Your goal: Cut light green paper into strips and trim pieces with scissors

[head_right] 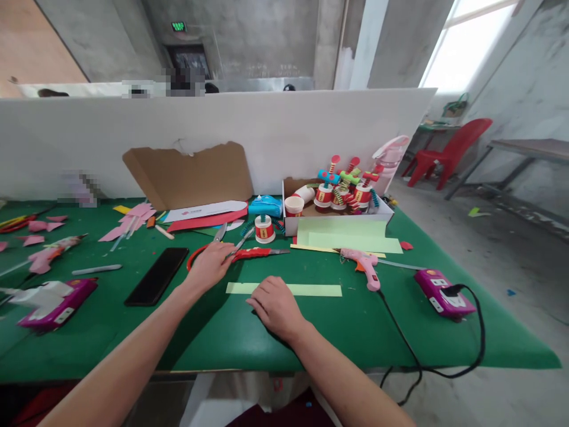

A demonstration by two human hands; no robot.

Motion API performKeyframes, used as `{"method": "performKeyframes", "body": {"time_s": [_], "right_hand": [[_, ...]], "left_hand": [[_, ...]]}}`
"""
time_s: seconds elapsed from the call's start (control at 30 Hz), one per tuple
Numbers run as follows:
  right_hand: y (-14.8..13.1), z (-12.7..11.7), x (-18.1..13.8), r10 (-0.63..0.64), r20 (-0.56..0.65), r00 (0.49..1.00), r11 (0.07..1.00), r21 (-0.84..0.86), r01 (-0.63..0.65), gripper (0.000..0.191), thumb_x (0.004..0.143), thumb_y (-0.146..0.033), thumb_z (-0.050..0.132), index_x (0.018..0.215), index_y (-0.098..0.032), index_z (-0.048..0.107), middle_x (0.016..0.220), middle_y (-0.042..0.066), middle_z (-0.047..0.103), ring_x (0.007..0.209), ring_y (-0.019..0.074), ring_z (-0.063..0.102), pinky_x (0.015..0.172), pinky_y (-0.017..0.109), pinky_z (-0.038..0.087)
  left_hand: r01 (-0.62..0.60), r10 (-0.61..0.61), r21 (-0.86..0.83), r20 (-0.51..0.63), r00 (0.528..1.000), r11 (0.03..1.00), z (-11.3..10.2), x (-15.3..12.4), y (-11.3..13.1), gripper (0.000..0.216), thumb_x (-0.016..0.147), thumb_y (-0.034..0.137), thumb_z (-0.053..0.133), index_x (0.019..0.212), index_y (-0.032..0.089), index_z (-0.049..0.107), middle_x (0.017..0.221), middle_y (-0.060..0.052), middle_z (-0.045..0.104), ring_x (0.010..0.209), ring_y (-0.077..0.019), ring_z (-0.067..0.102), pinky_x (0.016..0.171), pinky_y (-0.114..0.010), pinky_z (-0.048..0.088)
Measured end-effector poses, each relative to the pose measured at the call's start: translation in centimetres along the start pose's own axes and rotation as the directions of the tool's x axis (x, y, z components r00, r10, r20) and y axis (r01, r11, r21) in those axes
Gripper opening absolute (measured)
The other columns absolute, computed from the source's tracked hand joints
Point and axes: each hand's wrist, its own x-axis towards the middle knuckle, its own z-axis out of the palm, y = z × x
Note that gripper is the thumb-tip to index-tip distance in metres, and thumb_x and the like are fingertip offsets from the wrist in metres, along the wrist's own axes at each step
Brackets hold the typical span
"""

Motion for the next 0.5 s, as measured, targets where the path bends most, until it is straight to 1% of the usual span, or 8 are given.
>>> {"method": "performKeyframes", "body": {"time_s": [0.07, 0.13, 0.2, 0.27, 0.33, 0.43, 0.5], "right_hand": [[0.0, 0.0, 0.0, 0.008, 0.007, 1.000, 1.000, 0.002, -0.008, 0.028, 0.098, -0.029, 0.043, 0.082, -0.017, 0.063, 0.080, 0.007, 0.064, 0.080, 0.0196, 0.052, 0.074, 0.034, 0.041], [0.1, 0.0, 0.0, 0.019, 0.012, 1.000, 0.999, 0.028, -0.020, 0.025, 0.097, -0.027, 0.044, 0.087, -0.016, 0.064, 0.084, 0.008, 0.065, 0.081, 0.0200, 0.053, 0.075, 0.034, 0.042], [0.1, 0.0, -0.1, 0.031, 0.012, 0.999, 0.997, 0.064, -0.032, 0.020, 0.096, -0.027, 0.047, 0.093, -0.016, 0.064, 0.090, 0.009, 0.067, 0.085, 0.0207, 0.054, 0.079, 0.035, 0.043], [0.3, 0.0, -0.2, 0.045, 0.007, 0.999, 0.994, 0.098, -0.046, 0.018, 0.095, -0.027, 0.049, 0.098, -0.016, 0.063, 0.095, 0.010, 0.067, 0.089, 0.0215, 0.055, 0.082, 0.036, 0.044], [0.5, 0.1, -0.2, 0.066, -0.002, 0.998, 0.990, 0.125, -0.065, 0.018, 0.094, -0.027, 0.050, 0.100, -0.017, 0.063, 0.097, 0.010, 0.067, 0.092, 0.0221, 0.055, 0.084, 0.037, 0.045], [0.9, 0.3, -0.2, 0.133, -0.023, 0.991, 0.984, 0.125, -0.129, 0.017, 0.093, -0.025, 0.050, 0.099, -0.018, 0.065, 0.097, 0.010, 0.068, 0.094, 0.0235, 0.056, 0.083, 0.039, 0.046], [1.3, 0.6, -0.2, 0.201, -0.040, 0.979, 0.976, 0.097, -0.197, 0.018, 0.092, -0.025, 0.052, 0.102, -0.018, 0.065, 0.100, 0.011, 0.068, 0.097, 0.0253, 0.056, 0.084, 0.041, 0.046]], "left_hand": [[-0.054, 0.054, -0.001, 0.014, 0.998, 0.999, 0.9, 1.3, 1.1, 0.030, 0.092, 0.021, 0.046, 0.118, 0.019, 0.062, 0.125, -0.008, 0.063, 0.118, -0.0213, 0.053, 0.101, -0.035, 0.041], [-0.077, 0.077, 0.007, 0.030, 0.997, 0.997, 1.8, 2.4, 2.1, 0.036, 0.088, 0.021, 0.053, 0.123, 0.018, 0.057, 0.128, -0.011, 0.061, 0.124, -0.0256, 0.048, 0.099, -0.040, 0.041], [-0.092, 0.091, 0.015, 0.050, 0.995, 0.996, 2.4, 2.9, 2.8, 0.038, 0.086, 0.017, 0.054, 0.124, 0.019, 0.055, 0.120, -0.011, 0.064, 0.121, -0.0267, 0.049, 0.097, -0.043, 0.041], [-0.101, 0.099, 0.021, 0.060, 0.993, 0.995, 2.3, 2.7, 3.0, 0.037, 0.088, 0.013, 0.049, 0.123, 0.019, 0.056, 0.112, -0.011, 0.065, 0.114, -0.0253, 0.052, 0.094, -0.042, 0.042], [-0.095, 0.094, 0.026, 0.058, 0.994, 0.995, 1.6, 1.7, 2.6, 0.037, 0.090, 0.012, 0.043, 0.124, 0.018, 0.055, 0.112, -0.011, 0.062, 0.107, -0.0236, 0.055, 0.091, -0.039, 0.044], [-0.065, 0.064, 0.026, 0.028, 0.998, 0.998, 0.0, -1.3, 0.6, 0.040, 0.091, 0.014, 0.039, 0.130, 0.018, 0.050, 0.115, -0.011, 0.058, 0.103, -0.0219, 0.055, 0.089, -0.035, 0.045], [-0.039, 0.039, 0.008, -0.044, 0.998, 0.999, -1.0, -3.8, -1.2, 0.038, 0.092, 0.016, 0.039, 0.127, 0.017, 0.053, 0.113, -0.011, 0.058, 0.104, -0.0233, 0.053, 0.091, -0.037, 0.045]]}}
